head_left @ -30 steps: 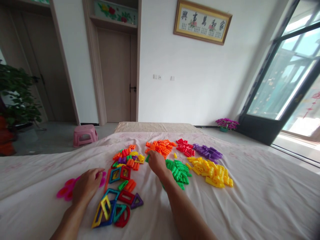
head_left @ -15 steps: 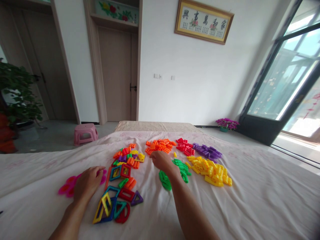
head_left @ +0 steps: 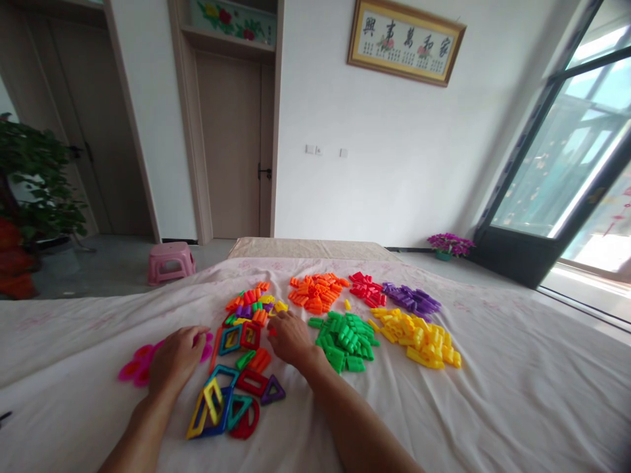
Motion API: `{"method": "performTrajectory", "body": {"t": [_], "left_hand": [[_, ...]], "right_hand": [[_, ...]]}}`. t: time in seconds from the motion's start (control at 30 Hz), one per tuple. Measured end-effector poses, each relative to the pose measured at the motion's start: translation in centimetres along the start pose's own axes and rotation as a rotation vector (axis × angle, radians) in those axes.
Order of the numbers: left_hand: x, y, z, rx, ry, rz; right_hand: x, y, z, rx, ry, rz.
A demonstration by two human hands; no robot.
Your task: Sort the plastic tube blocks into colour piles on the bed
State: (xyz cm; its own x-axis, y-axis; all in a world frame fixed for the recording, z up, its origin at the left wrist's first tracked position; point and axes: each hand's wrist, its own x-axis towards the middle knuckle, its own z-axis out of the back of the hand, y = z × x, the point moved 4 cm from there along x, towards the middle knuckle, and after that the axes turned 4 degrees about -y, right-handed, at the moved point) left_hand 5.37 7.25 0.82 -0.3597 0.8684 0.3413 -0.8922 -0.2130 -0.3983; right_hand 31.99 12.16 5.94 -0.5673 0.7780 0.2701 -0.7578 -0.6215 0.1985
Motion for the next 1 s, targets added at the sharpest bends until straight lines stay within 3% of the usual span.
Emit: {"method": "performTrajectory", "body": {"t": [0.23, 0.47, 0.67, 0.77, 1.0], "left_hand": [[-0.1, -0.2, 0.2, 0.0, 0.005, -0.002], [0.0, -0.2, 0.2, 0.007, -0.003, -0.019], [0.1, -0.2, 0.1, -0.002, 0.001, -0.014], [0.1, -0.3, 0.1, -0.001, -0.003, -0.027], [-0.1, -0.6, 0.5, 0.011, 0.0, -0.018]], "right_hand": [[0.3, -1.1, 0.1, 0.033, 0.034, -0.054], [2.4, -7.0, 4.0, 0.068, -0.18, -0.344], [3.7, -10.9, 6.9, 0.013, -0.315, -0.47], [3.8, -10.2, 5.8, 0.03, -0.279, -0.435], [3.8, -4.7, -0.4, 0.053, -0.106, -0.24]]}}
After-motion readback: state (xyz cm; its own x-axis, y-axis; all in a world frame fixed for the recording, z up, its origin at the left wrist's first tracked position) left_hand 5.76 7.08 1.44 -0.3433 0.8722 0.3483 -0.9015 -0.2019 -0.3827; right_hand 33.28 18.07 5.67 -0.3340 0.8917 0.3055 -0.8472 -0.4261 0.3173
